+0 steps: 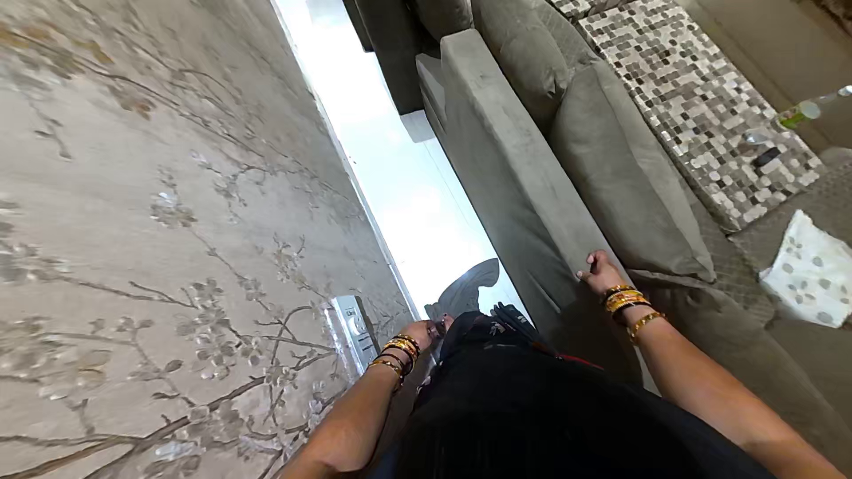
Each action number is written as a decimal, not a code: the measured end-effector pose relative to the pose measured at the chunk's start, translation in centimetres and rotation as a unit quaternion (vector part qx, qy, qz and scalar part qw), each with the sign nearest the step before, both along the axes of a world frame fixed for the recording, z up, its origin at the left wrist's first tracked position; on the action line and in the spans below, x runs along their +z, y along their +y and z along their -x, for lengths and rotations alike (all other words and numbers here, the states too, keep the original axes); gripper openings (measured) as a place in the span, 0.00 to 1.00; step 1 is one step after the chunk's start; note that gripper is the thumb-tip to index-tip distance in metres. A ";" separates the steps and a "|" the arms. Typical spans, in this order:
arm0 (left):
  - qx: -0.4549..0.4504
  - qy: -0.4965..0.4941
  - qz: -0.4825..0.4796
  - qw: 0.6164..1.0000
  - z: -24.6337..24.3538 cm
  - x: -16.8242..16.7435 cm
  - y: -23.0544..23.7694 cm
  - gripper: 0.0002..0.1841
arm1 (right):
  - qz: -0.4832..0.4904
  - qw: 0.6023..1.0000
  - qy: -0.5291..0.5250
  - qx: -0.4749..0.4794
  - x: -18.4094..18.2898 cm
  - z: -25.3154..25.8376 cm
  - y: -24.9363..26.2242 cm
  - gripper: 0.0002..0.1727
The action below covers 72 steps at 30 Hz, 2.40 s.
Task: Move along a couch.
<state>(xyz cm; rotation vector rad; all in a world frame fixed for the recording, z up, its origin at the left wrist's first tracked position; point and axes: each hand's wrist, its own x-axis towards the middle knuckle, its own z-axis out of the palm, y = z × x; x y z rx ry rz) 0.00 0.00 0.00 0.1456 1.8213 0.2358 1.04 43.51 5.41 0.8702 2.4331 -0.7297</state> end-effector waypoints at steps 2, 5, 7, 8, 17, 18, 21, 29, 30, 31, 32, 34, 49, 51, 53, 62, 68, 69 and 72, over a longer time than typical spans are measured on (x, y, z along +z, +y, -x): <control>0.021 0.010 0.012 1.000 -0.7 0.0 -0.2 0.22 | 0.012 1.000 0.006 -0.005 1.2 -0.1 -0.8 0.26; 0.050 0.023 0.033 0.998 -2.7 -0.2 -0.2 0.22 | 0.024 0.999 0.024 -0.007 2.7 -0.7 -1.4 0.26; 0.074 0.029 0.034 0.996 -4.8 0.0 0.3 0.22 | 0.037 0.998 0.048 0.017 3.8 -1.8 -1.5 0.26; 0.087 0.033 0.029 0.995 -6.1 0.1 0.6 0.21 | 0.055 0.996 0.060 0.030 4.4 -2.7 -1.4 0.27; 0.085 0.027 0.026 0.996 -17.8 0.1 2.8 0.21 | 0.140 0.945 0.265 0.131 11.1 -21.9 10.2 0.20; 0.089 0.035 0.029 0.995 -18.8 -0.8 2.7 0.22 | 0.150 0.950 0.253 0.108 12.1 -24.1 11.7 0.21; 0.102 0.059 0.044 0.992 -20.3 -1.9 2.8 0.21 | 0.195 0.968 0.159 -0.004 14.6 -29.4 15.4 0.21; 0.072 0.057 0.036 0.995 -17.6 0.4 7.6 0.22 | 0.137 0.971 0.077 -0.179 12.6 -33.0 19.0 0.13; 0.067 0.060 0.028 0.996 -17.0 1.0 8.6 0.23 | 0.126 0.972 0.077 -0.182 12.3 -32.6 18.8 0.12; 0.064 0.064 0.019 0.996 -16.6 1.3 9.5 0.23 | 0.116 0.975 0.067 -0.177 12.2 -32.1 18.7 0.11; 0.066 0.067 0.009 0.996 -16.3 1.6 10.3 0.23 | 0.112 0.979 0.048 -0.166 12.1 -31.6 18.7 0.12; 0.070 0.068 -0.007 0.995 -16.1 1.2 11.6 0.22 | 0.110 0.982 0.020 -0.151 11.4 -30.9 18.8 0.13; -0.028 0.020 0.019 0.999 -19.0 -1.2 14.7 0.22 | 0.024 0.992 0.045 -0.113 8.5 -32.0 18.7 0.15; -0.029 0.017 0.015 0.999 -19.5 -0.8 15.1 0.22 | 0.026 0.992 0.050 -0.115 8.5 -31.9 18.8 0.14; -0.034 0.007 0.013 0.999 -20.1 -0.3 15.4 0.22 | 0.018 0.991 0.052 -0.121 8.4 -31.7 18.8 0.15; -0.005 0.008 0.018 1.000 -22.1 -1.0 13.6 0.21 | -0.031 0.987 0.069 -0.139 7.7 -31.3 19.3 0.18; 0.023 0.003 0.045 0.999 -23.7 0.1 12.2 0.21 | -0.020 0.986 0.069 -0.149 7.9 -30.8 19.6 0.18; 0.024 0.002 0.051 0.998 -24.3 -0.4 11.6 0.21 | -0.018 0.986 0.069 -0.147 7.9 -30.9 19.7 0.18; 0.023 -0.012 0.072 0.997 -25.7 -1.1 10.4 0.20 | -0.028 0.987 0.069 -0.144 7.5 -30.8 20.1 0.18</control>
